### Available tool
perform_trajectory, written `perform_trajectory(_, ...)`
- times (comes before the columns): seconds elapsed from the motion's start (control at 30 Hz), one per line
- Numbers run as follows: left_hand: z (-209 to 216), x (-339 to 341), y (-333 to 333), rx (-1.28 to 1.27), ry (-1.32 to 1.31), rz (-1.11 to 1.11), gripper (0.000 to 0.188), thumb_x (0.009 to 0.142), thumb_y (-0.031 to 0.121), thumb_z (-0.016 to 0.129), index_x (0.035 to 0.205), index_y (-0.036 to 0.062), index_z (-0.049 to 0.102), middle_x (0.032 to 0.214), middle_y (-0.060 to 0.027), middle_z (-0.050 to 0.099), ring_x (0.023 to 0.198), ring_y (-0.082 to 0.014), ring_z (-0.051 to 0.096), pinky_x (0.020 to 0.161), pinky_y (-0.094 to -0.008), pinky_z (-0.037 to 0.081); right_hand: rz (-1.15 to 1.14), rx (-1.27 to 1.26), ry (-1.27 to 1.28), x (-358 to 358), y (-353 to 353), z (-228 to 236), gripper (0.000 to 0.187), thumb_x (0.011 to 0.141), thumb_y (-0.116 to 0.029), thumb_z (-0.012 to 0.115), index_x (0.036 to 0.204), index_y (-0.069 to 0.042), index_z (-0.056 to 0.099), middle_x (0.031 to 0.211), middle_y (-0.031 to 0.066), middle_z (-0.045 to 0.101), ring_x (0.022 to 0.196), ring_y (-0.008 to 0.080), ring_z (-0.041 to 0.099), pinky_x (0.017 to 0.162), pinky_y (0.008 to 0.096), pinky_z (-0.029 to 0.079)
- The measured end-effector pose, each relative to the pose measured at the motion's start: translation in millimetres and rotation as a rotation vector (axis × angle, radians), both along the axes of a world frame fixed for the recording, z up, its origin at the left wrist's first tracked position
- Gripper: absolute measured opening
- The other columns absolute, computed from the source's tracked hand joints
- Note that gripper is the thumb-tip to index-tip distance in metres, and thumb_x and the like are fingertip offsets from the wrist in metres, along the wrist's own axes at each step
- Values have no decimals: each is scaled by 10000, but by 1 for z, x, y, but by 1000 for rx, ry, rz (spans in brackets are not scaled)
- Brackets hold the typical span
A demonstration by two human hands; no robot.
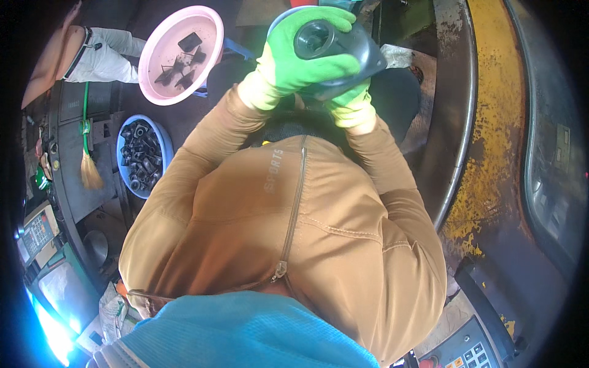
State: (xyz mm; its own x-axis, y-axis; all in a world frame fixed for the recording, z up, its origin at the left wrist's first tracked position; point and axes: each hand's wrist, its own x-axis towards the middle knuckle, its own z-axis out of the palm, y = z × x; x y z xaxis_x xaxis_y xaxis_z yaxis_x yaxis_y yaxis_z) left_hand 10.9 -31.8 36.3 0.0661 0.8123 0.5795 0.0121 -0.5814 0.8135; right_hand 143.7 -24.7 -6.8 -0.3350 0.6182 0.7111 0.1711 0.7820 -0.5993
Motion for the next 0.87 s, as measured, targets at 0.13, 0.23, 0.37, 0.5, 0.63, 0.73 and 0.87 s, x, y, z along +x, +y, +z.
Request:
perform_trajectory(0.13,-11,3,-4,78,24,82,405,644,202,856,966,34,677,1012,-97,695,889,-206,680,811,-307,547,57,-350,331,-6,-12,-4,432,838,-189,704,1211,-35,550,1095,71,629,999,198,620,848,317,508)
perform_trajectory(0.23,-5,-1,-8,119,71,62,403,650,195,852,980,42,677,1015,-102,694,874,-210,683,803,-310,548,86,-321,107,2,-11,7,463,789,-182,741,1197,-57,560,1082,63,638,1000,199,629,833,316,521)
perform_trajectory(0.37,3,-11,-11,180,107,-16,414,667,193,837,1016,45,671,1033,-100,686,908,-213,673,833,-318,537,143,-356,-47,13,-12,20,715,593,-139,883,1217,-48,544,1117,56,627,1034,182,609,863,319,514)
perform_trajectory(0.5,7,-18,-16,125,178,-142,443,698,211,807,1083,60,647,1107,-105,651,999,-223,628,908,-338,483,351,-555,35,18,-14,25,861,505,-127,927,1264,-59,526,1165,59,613,1090,191,589,924,326,494)
perform_trajectory(0.63,12,-22,-14,41,237,-274,474,728,228,777,1149,75,624,1180,-110,616,1089,-234,583,983,-359,428,378,-480,-62,20,-17,29,860,539,-137,928,1290,-63,515,1207,69,596,1117,201,579,929,334,492)
perform_trajectory(0.73,15,-25,-12,-42,274,-390,497,750,242,754,1199,86,606,1235,-114,589,1157,-241,549,1039,-374,388,393,-601,-106,23,-24,32,835,585,-157,921,1304,-60,508,1235,79,585,1141,210,570,940,345,488)
perform_trajectory(0.87,16,-34,-17,-319,306,-578,530,772,263,698,1269,109,601,1373,-141,520,1286,-229,486,1088,-366,351,338,-362,-345,23,-23,27,764,672,-178,878,1324,-63,497,1262,93,577,1167,221,560,961,351,479)
